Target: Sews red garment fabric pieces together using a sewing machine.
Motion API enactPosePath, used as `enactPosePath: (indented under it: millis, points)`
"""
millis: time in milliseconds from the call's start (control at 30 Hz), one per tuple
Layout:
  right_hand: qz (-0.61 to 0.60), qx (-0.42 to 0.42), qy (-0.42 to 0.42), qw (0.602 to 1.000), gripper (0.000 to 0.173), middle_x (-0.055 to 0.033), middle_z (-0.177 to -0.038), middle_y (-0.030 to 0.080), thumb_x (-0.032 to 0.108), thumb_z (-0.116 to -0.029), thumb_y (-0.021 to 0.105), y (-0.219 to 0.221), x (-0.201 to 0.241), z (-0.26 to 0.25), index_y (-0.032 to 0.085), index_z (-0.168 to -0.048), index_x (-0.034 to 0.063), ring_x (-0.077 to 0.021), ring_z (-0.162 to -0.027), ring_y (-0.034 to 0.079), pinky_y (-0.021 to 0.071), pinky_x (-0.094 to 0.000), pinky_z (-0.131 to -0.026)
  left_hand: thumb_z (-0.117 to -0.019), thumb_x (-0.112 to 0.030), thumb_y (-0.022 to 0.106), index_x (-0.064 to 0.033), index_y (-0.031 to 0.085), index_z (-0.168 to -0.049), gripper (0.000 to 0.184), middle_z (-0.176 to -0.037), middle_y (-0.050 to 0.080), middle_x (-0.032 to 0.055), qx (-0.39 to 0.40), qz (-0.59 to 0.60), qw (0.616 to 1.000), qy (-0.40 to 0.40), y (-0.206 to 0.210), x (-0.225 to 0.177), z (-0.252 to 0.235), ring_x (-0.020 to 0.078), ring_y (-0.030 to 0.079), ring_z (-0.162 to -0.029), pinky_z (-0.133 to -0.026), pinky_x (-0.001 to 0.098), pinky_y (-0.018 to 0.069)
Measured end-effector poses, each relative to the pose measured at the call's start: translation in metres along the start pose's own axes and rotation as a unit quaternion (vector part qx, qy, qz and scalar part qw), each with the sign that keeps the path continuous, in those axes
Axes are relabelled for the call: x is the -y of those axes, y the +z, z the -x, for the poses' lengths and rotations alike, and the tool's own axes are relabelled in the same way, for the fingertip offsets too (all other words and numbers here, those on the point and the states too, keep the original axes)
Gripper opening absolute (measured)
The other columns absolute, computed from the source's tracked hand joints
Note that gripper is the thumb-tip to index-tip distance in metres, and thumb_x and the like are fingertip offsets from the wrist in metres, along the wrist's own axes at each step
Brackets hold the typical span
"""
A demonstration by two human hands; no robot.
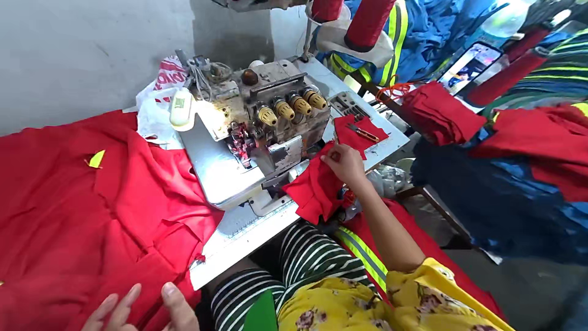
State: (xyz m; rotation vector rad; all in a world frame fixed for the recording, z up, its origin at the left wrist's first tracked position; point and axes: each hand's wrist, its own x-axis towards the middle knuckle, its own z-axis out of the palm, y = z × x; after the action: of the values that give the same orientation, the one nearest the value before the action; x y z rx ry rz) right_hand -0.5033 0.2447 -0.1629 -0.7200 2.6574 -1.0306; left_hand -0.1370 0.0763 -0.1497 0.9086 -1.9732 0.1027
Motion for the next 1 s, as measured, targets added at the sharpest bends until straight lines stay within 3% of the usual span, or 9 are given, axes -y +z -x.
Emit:
enactPosePath:
  millis: [67,167,267,367,500,633,767,867,1000]
  points:
    - [-0.114,-0.034,-0.058,0.991,0.02,-0.0196,-0.097,0.067,0.014,-0.0988,0.067,-0.006,-0.002,0.01,0.067,-0.104,-0.0062,-0.0285,-0.082,0.065,0.0533,-0.0474,-0.075,-0.0997,-0.025,0.059,0.0023,0.061,-0.108,0.029,-0.118,0.056,0.0237,0.013,0.028,0.999,0.01,-0.003,-0.01,-0.002,0.0264,0.047,-0.122,-0.109,0.032,0.0281]
    - [-0.36,0.0,-0.128,0.924,0.007,0.0058,-0.083,0.059,0.014,-0.1005,0.055,-0.017,0.004,0.035,0.059,-0.102,0.0101,0.0003,-0.072,0.056,0.0497,-0.0202,-0.068,-0.1009,-0.024,0.058,-0.001,0.06,-0.11,0.025,-0.122,0.053,0.0164,0.072,0.121,0.99,0.03,-0.006,-0.027,-0.004,0.0191,0.046,-0.123,-0.109,0.0295,0.0303]
    - [-0.504,0.121,-0.196,0.832,0.008,0.0118,-0.089,0.069,0.026,-0.1023,0.058,-0.019,0.023,0.072,0.065,-0.104,0.0241,0.0012,-0.081,0.065,0.0557,-0.0213,-0.074,-0.1018,-0.022,0.058,-0.011,0.06,-0.117,0.019,-0.124,0.055,-0.0048,0.157,0.296,0.942,0.002,0.008,-0.052,-0.006,-0.0039,0.05,-0.12,-0.101,0.0155,0.0423]
    - [-0.531,0.198,-0.311,0.763,0.017,0.0051,-0.104,0.069,0.028,-0.1034,0.059,-0.002,0.054,0.103,0.067,-0.102,0.0129,-0.0011,-0.102,0.064,0.0538,-0.022,-0.089,-0.1046,-0.025,0.057,-0.0224,0.067,-0.113,0.013,-0.117,0.062,-0.0161,0.224,0.457,0.861,-0.018,0.029,-0.081,-0.01,-0.0064,0.057,-0.112,-0.094,0.0146,0.0499]
    - [-0.498,0.006,-0.376,0.781,0.013,-0.006,-0.112,0.062,0.019,-0.0981,0.069,0.043,0.092,0.128,0.071,-0.094,0.0063,-0.0044,-0.115,0.056,0.0471,-0.0192,-0.101,-0.1072,-0.03,0.051,-0.0338,0.075,-0.116,0.025,-0.14,0.063,-0.0148,0.212,0.603,0.768,-0.05,0.027,-0.114,-0.006,0.0068,0.057,-0.131,-0.11,0.0261,0.0476]
    - [-0.451,-0.1,-0.403,0.79,0.016,-0.0053,-0.106,0.058,0.02,-0.1016,0.063,0.062,0.11,0.135,0.062,-0.091,0.0075,-0.0072,-0.111,0.055,0.0433,-0.0188,-0.102,-0.1069,-0.029,0.051,-0.0316,0.075,-0.118,0.026,-0.132,0.067,-0.0162,0.105,0.607,0.781,-0.106,0.02,-0.127,0.001,0.0032,0.06,-0.124,-0.107,0.0213,0.0468]
    - [-0.531,0.091,-0.342,0.77,0.016,-0.0068,-0.097,0.065,0.01,-0.1037,0.052,0.048,0.111,0.132,0.054,-0.099,-0.0051,-0.0019,-0.098,0.062,0.0501,-0.0184,-0.09,-0.1048,-0.034,0.053,-0.0334,0.07,-0.106,0.016,-0.103,0.07,-0.0242,0.079,0.557,0.813,-0.15,0.012,-0.123,-0.009,-0.0097,0.065,-0.099,-0.087,0.0105,0.0523]
    - [-0.597,0.277,-0.256,0.708,0.016,0.0142,-0.089,0.064,0.007,-0.1014,0.053,0.031,0.105,0.116,0.045,-0.115,0.01,0.0092,-0.081,0.059,0.0496,-0.0138,-0.075,-0.1032,-0.036,0.056,-0.0329,0.062,-0.113,0.012,-0.096,0.067,-0.0276,0.188,0.545,0.799,-0.172,-0.003,-0.108,-0.025,-0.0145,0.062,-0.084,-0.075,0.0062,0.0517]
    - [-0.627,0.397,-0.234,0.629,0.03,0.0151,-0.098,0.071,0.004,-0.0901,0.053,0.018,0.096,0.096,0.063,-0.112,0.0225,0.0066,-0.087,0.064,0.0518,-0.0139,-0.075,-0.1007,-0.038,0.062,-0.0236,0.058,-0.119,0.024,-0.103,0.064,-0.0228,0.314,0.577,0.753,-0.044,-0.011,-0.085,-0.044,-0.0163,0.058,-0.091,-0.078,0.0047,0.0482]
